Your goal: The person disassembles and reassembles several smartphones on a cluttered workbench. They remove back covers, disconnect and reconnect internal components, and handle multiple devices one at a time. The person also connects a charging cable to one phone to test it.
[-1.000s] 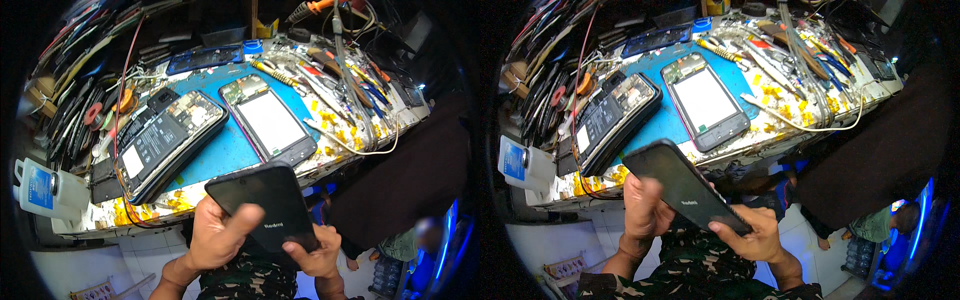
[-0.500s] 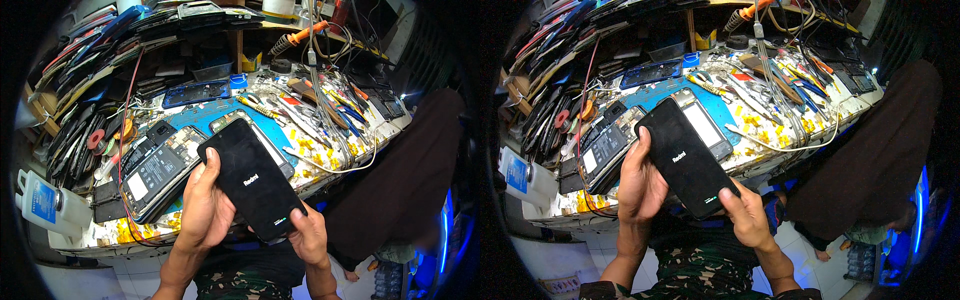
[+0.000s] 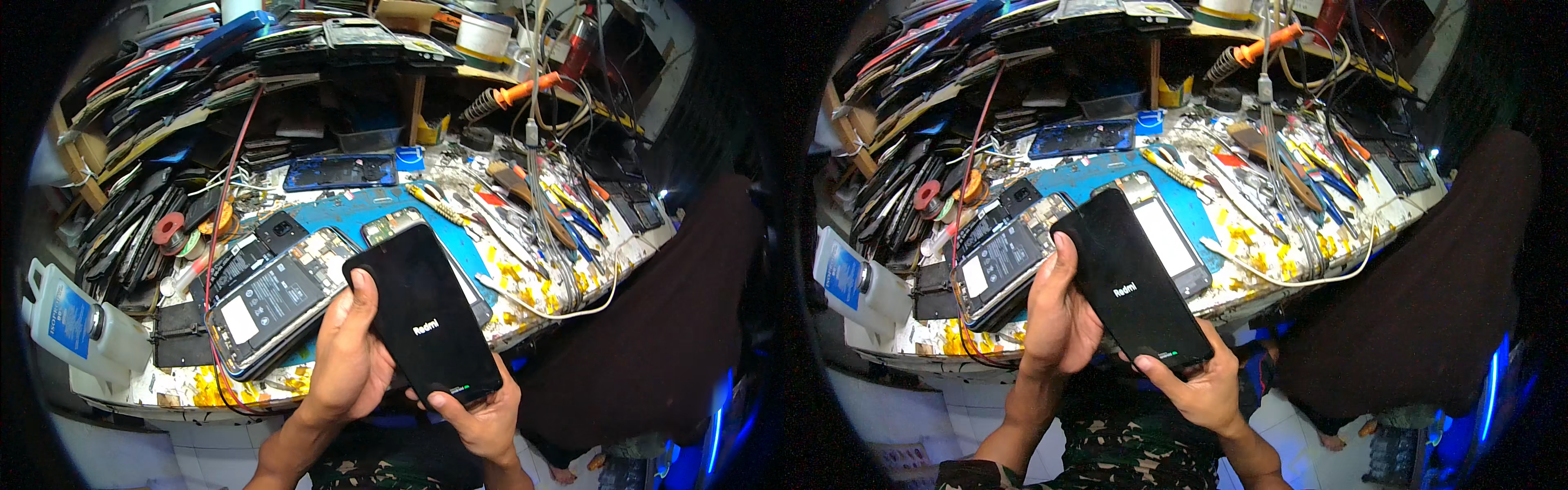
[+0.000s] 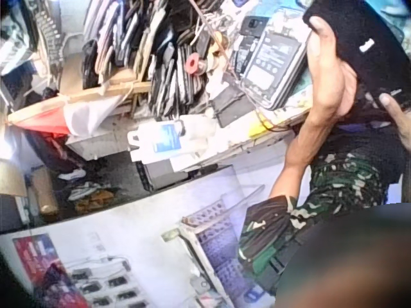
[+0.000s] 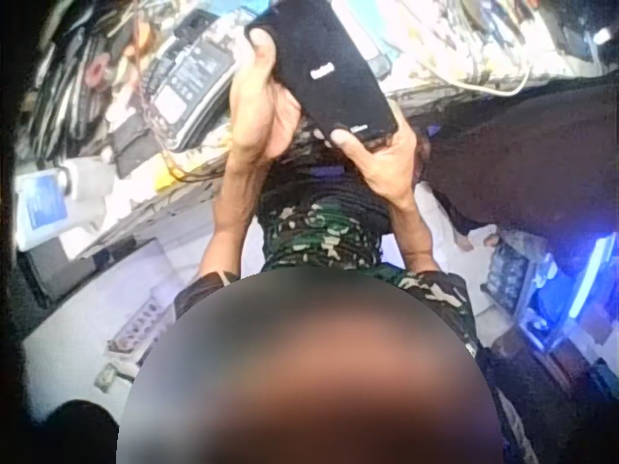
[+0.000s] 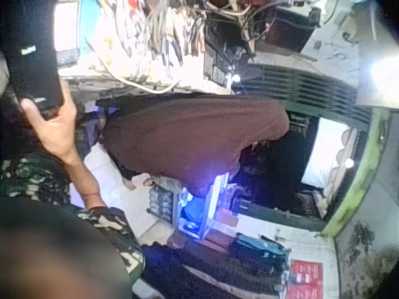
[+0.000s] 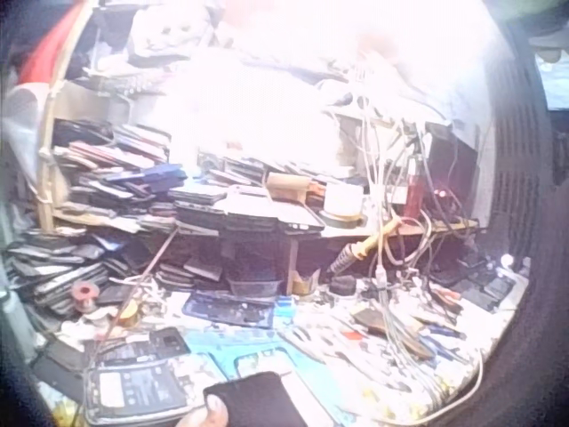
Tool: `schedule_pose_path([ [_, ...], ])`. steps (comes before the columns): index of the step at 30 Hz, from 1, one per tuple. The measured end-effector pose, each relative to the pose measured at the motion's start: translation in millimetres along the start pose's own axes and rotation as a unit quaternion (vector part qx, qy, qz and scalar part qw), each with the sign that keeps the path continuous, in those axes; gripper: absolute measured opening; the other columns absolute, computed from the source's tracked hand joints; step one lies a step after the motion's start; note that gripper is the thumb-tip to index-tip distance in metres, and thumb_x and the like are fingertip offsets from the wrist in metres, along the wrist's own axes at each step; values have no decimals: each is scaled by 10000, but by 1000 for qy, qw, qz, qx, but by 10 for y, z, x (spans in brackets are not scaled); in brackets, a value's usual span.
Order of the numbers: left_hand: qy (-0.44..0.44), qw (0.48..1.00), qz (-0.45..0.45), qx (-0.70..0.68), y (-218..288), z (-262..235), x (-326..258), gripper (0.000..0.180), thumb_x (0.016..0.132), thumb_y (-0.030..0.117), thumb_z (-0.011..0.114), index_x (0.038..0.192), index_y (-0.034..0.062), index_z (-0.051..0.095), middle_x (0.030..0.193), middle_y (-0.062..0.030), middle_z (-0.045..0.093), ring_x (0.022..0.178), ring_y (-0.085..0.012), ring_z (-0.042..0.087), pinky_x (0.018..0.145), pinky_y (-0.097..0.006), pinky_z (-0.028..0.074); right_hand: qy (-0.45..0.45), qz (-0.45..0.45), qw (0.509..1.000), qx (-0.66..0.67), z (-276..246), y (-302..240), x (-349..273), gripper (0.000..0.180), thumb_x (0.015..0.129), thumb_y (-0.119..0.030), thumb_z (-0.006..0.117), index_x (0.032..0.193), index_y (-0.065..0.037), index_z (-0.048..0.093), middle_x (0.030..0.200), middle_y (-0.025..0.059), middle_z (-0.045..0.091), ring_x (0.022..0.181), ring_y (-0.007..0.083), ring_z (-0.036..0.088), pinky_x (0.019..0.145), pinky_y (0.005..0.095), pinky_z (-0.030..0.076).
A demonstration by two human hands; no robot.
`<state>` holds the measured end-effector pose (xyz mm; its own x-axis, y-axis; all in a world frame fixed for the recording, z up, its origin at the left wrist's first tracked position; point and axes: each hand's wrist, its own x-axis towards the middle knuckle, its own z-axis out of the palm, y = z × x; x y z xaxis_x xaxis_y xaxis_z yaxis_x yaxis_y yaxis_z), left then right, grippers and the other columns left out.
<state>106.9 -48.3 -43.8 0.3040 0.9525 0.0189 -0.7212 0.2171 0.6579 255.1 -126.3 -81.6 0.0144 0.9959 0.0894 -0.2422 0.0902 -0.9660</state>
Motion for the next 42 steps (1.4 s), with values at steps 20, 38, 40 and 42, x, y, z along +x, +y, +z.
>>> schedule_pose_path([
  [20,17,999,21,27,-14,20,-81,291,995,180,566,1188,-33,526,1067,-112,657,845,-127,655,721,-266,555,8,-13,998,57,-11,109,-3,332,926,-93,649,1146,136,552,991,217,695,859,257,700,781,362,584],
  [38,59,997,-4,-42,-61,-20,-26,810,947,713,176,981,2,563,887,-118,615,842,-228,613,750,-384,533,69,-173,955,-229,-104,315,-95,293,833,-121,773,1016,75,656,830,168,726,717,174,704,640,269,547],
  [40,-60,989,22,-131,-44,-80,28,763,955,696,162,990,19,512,912,-145,599,845,-241,622,777,-407,538,45,-232,936,-259,-43,301,-63,319,808,-62,777,1069,66,648,896,228,719,798,263,735,692,302,579],
  [42,-87,986,33,-141,-48,-128,32,706,946,707,122,909,74,431,831,-138,548,767,-243,594,748,-407,531,18,-276,926,-259,11,276,-16,351,803,-44,774,1106,61,632,930,238,715,835,286,732,716,317,585],
])
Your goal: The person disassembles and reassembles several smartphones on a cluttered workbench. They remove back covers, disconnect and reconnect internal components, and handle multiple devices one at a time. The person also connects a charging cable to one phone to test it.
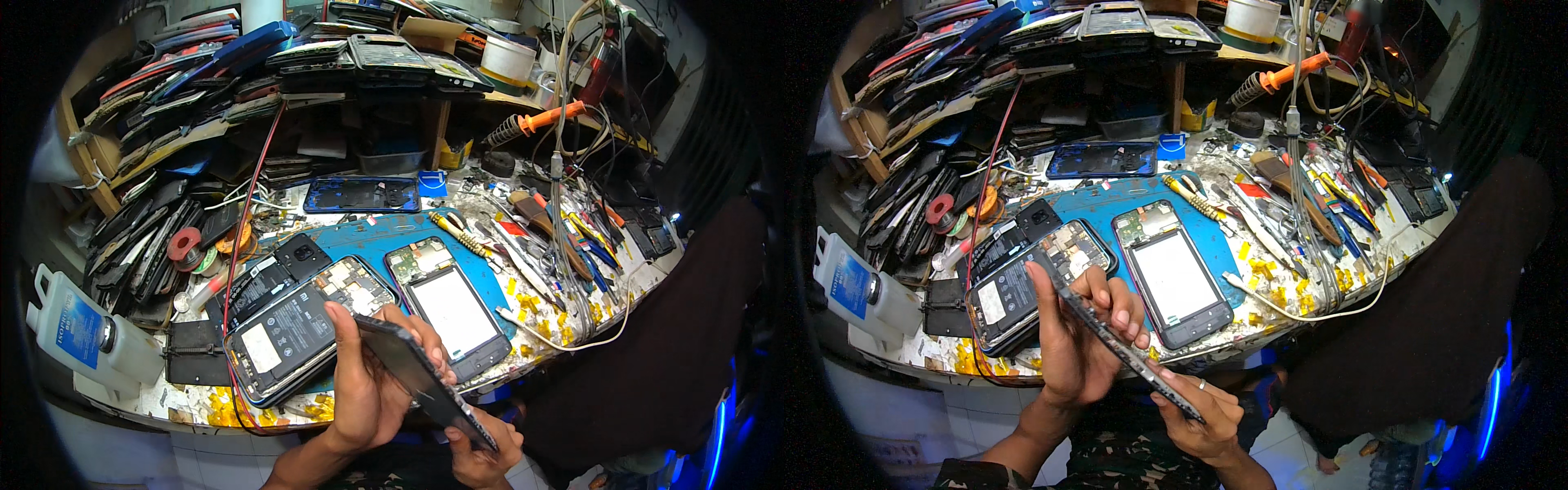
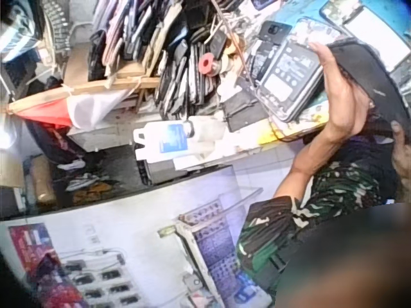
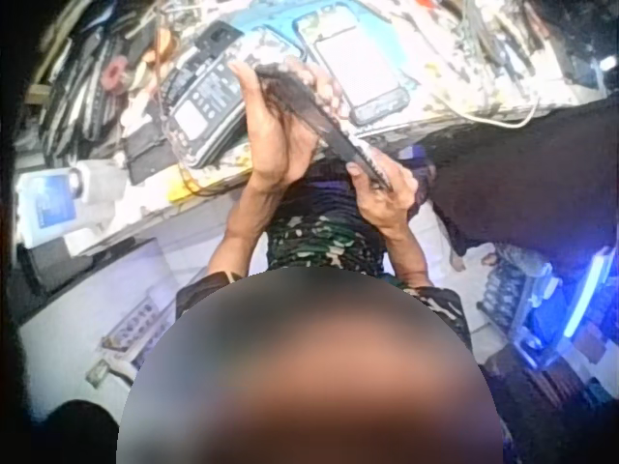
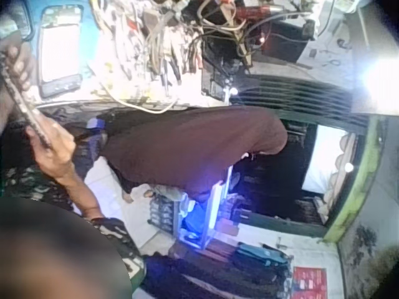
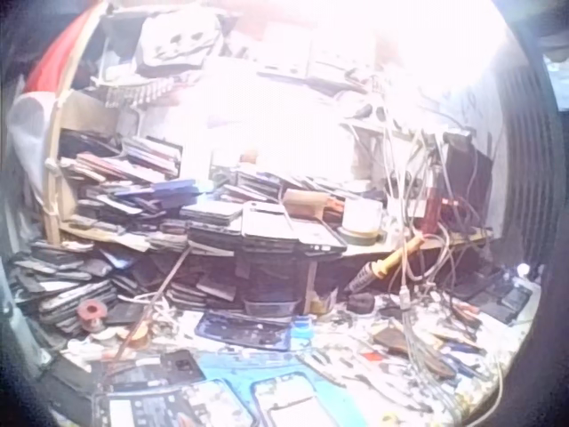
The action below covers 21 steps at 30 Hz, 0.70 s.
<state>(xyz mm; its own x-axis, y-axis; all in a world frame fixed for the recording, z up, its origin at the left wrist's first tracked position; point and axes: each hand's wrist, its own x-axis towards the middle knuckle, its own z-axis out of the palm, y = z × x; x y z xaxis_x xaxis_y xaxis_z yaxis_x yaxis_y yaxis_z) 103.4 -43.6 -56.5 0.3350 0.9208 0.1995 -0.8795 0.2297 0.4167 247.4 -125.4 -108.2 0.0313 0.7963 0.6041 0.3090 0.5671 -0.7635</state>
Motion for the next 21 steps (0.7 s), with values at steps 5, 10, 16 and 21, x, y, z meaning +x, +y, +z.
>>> schedule_pose_path([
  [5,7,997,47,55,-61,-61,-27,652,967,667,204,1088,68,430,985,-161,533,929,-251,577,848,-431,520,-46,-82,994,-46,-81,-143,120,443,767,4,763,1176,36,598,1071,275,678,934,366,710,786,373,585],
  [10,20,979,75,190,-133,5,-128,769,934,665,371,1395,52,315,1269,-206,451,1157,-282,503,1050,-486,419,-17,-126,976,-178,-162,-210,155,357,843,-86,702,1193,-73,633,1111,255,670,978,360,695,788,395,581],
  [16,-71,987,71,128,-219,171,-373,972,924,523,574,1541,39,-1,1497,-282,262,1385,-388,345,1124,-512,324,6,-145,949,-279,-168,-185,91,372,816,-165,740,1180,-198,674,1172,146,665,1094,323,631,841,411,552],
  [21,41,986,-34,160,-145,226,-501,796,911,-6,467,1539,60,-17,1524,-290,231,1403,-401,327,1145,-512,294,-1,-117,956,-270,-204,-210,-54,352,783,-209,769,1128,-213,698,1198,80,656,1095,278,615,907,424,513],
])
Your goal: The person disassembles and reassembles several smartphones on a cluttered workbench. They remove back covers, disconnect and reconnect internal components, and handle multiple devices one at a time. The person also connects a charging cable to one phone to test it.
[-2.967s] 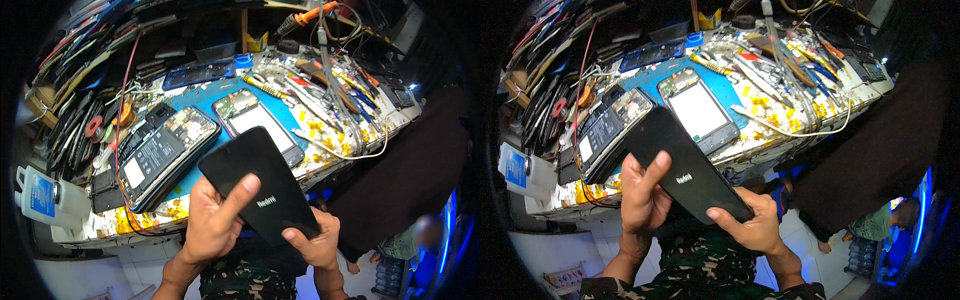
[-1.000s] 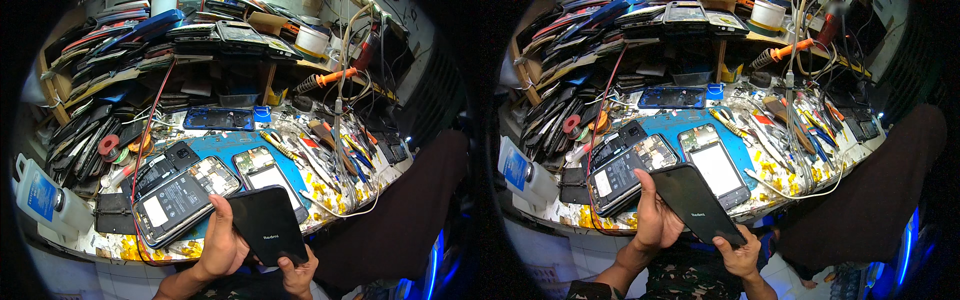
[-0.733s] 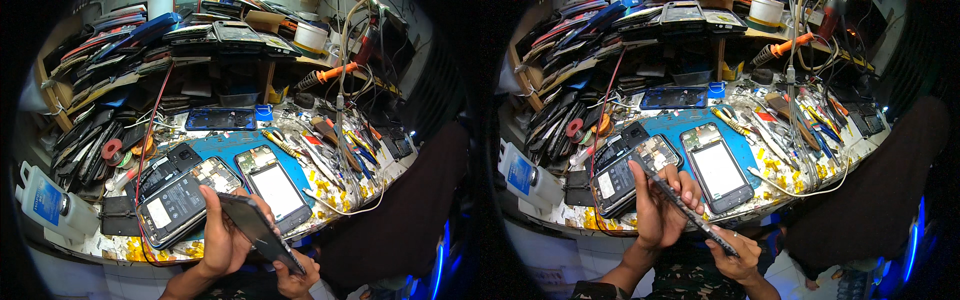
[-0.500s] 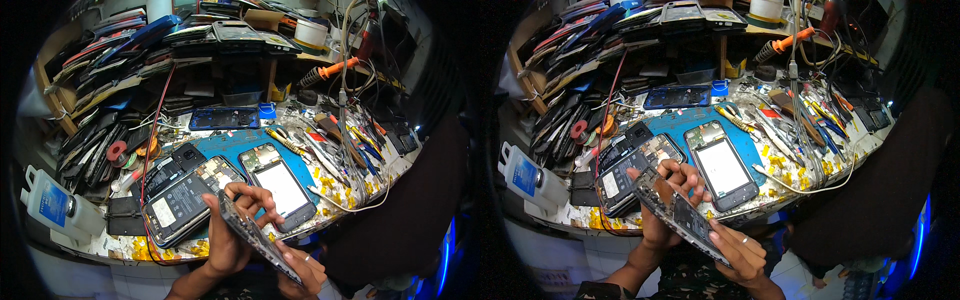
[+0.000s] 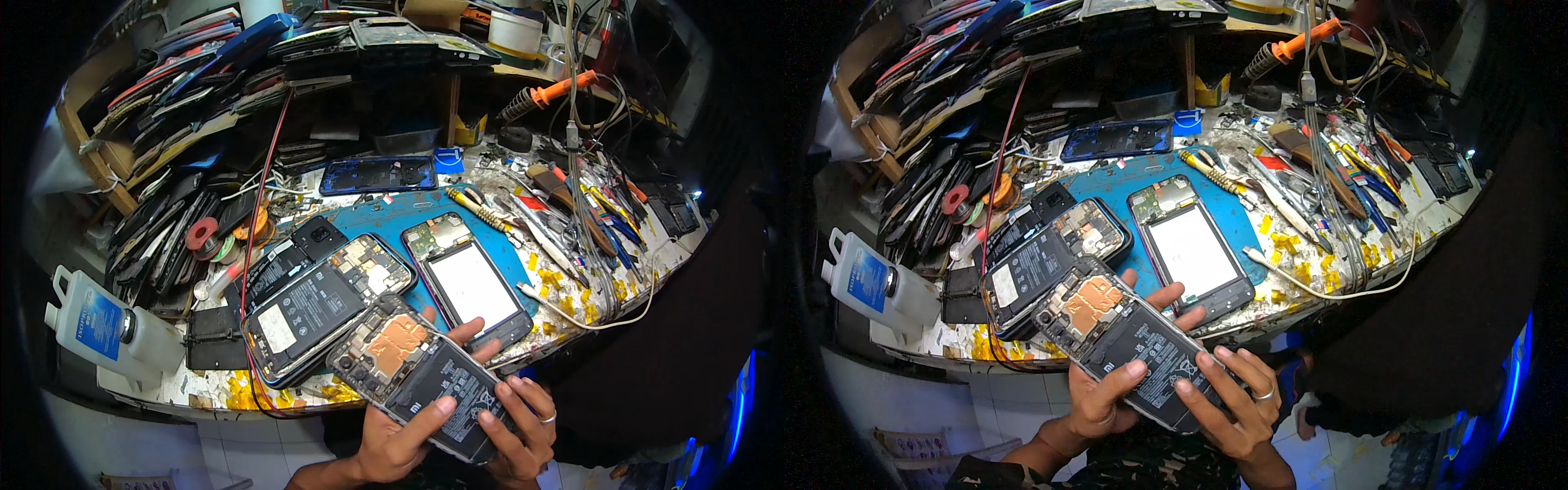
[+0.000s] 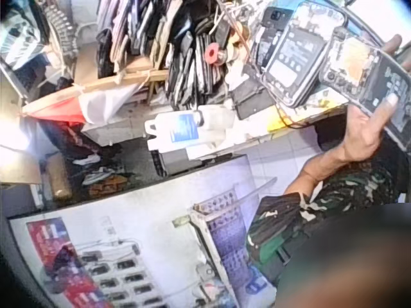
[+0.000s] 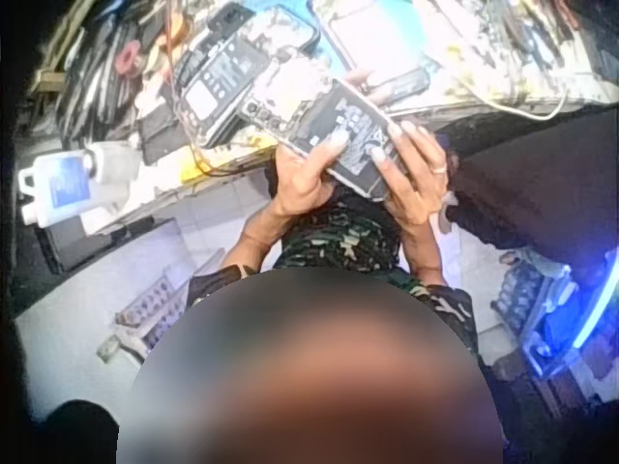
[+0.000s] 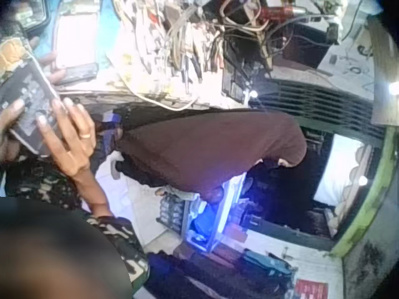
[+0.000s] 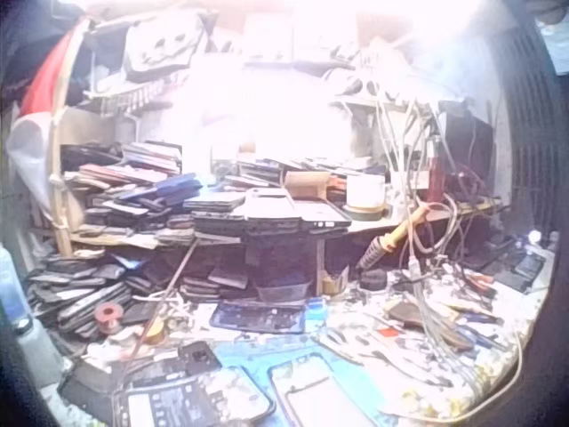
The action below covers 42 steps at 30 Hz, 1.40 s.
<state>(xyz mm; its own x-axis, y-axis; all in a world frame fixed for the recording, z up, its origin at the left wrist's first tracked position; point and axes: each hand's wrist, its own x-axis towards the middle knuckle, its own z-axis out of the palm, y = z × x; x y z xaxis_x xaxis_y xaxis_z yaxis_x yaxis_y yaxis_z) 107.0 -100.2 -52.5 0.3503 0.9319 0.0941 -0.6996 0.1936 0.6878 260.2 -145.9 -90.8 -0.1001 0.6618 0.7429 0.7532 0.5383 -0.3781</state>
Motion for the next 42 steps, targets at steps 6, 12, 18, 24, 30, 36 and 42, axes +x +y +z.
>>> schedule_pose_path([
  [6,-5,990,-109,-85,102,11,-37,742,914,-42,441,1531,54,39,1552,-290,181,1422,-413,280,1155,-502,295,41,42,998,35,-8,149,-114,372,738,27,720,1080,-100,651,1172,160,632,1060,345,618,888,416,529],
  [12,48,977,-206,-22,66,32,-170,741,853,66,617,1455,-4,190,1470,-378,280,1305,-543,386,1035,-585,430,117,233,912,317,-136,226,-148,238,872,91,555,1101,28,575,1135,245,614,982,286,658,812,334,570],
  [18,19,955,-285,78,-49,-72,-327,713,845,65,636,1429,-61,246,1362,-351,464,1274,-439,490,1053,-506,441,-31,334,789,514,-293,170,-27,554,859,-41,702,1330,53,424,1269,257,585,1141,255,610,934,318,499],
  [24,40,921,-297,248,-75,-125,-514,462,846,32,681,1265,-73,518,1167,-157,651,1047,-192,630,941,-339,495,-136,369,779,488,-355,105,72,713,838,6,699,1446,35,328,1239,163,611,1022,90,602,772,179,453],
  [30,18,909,-311,276,-101,-136,-543,364,857,29,691,1196,-58,591,1069,-101,691,961,-134,639,866,-286,508,-108,401,750,515,-342,88,55,714,852,28,670,1472,11,316,1123,98,659,856,-3,559,624,119,369],
  [36,35,905,-321,278,-116,-127,-555,364,850,36,697,1185,-64,594,1068,-112,691,961,-145,646,868,-295,514,-115,397,745,524,-366,110,18,723,855,42,657,1482,15,299,983,83,698,815,-12,553,617,125,359],
  [42,94,910,-340,217,-81,-106,-544,468,747,33,724,1175,-96,583,1043,-148,699,912,-191,676,843,-316,534,-102,414,690,584,-400,133,8,681,907,-99,561,1500,26,250,973,144,713,803,21,583,655,147,411],
])
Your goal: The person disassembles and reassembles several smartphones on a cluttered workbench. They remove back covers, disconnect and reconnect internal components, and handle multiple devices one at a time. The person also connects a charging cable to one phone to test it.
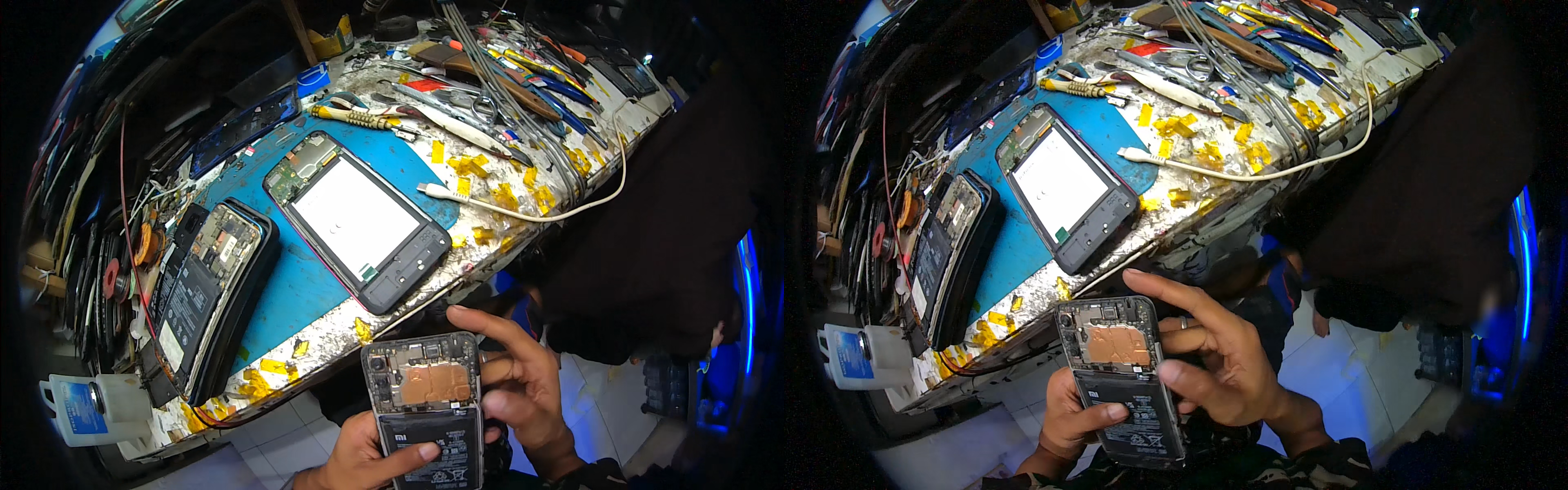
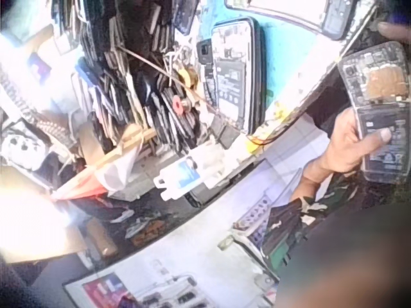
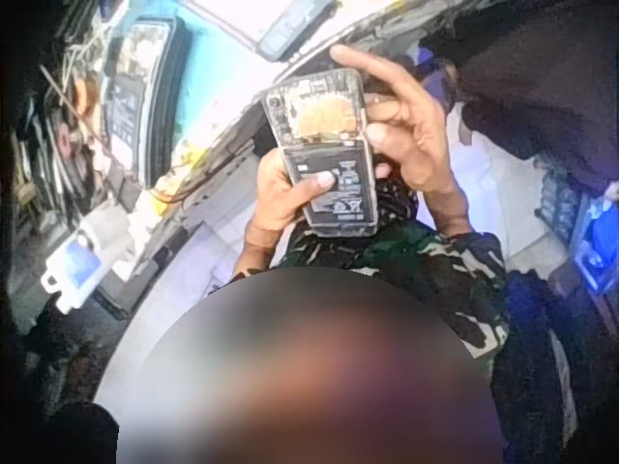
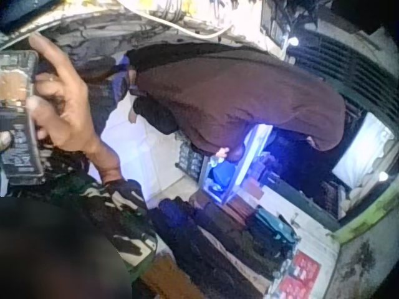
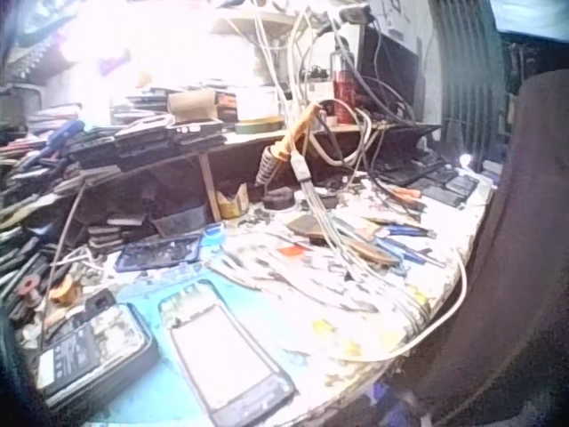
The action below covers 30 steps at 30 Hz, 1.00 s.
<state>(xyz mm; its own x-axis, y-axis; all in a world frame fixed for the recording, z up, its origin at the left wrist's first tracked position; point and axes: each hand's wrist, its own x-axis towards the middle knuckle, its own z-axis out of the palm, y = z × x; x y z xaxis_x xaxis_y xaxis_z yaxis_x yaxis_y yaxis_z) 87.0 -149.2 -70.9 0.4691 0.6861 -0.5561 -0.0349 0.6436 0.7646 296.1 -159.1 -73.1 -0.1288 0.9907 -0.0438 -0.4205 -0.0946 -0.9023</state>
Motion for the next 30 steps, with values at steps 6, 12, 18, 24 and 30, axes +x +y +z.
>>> schedule_pose_path([
  [6,19,996,-22,-81,62,73,-12,516,696,19,706,1173,-123,568,1026,-181,699,888,-218,688,832,-331,543,-5,29,1000,4,-40,-10,-18,679,914,-201,505,1499,29,247,992,162,714,781,53,604,677,169,465],
  [12,31,994,-22,-102,53,84,-7,534,676,21,703,1168,-133,563,1021,-199,697,884,-227,692,830,-336,546,-17,29,999,-17,-52,-9,-22,670,933,-205,532,1493,37,255,1004,150,714,766,48,596,676,170,464],
  [18,16,995,-39,-88,16,48,-24,485,692,18,713,1140,-117,589,1013,-186,701,885,-220,690,838,-333,542,-1,16,1000,-24,-13,-22,-22,656,940,-196,571,1477,52,286,967,146,725,802,81,635,766,201,479],
  [24,22,999,-18,28,-47,29,-47,451,752,45,747,1168,-65,610,1049,-118,700,943,-172,662,877,-310,511,26,-32,991,-124,-7,20,-15,602,910,-157,629,1421,58,395,846,152,738,818,90,668,819,213,469],
  [30,-16,997,4,82,-101,-13,-35,432,805,25,712,1210,-60,587,1091,-103,686,980,-158,643,897,-312,498,40,-47,988,-142,-5,79,8,582,863,-120,667,1359,90,445,834,147,734,826,80,657,750,200,461],
])
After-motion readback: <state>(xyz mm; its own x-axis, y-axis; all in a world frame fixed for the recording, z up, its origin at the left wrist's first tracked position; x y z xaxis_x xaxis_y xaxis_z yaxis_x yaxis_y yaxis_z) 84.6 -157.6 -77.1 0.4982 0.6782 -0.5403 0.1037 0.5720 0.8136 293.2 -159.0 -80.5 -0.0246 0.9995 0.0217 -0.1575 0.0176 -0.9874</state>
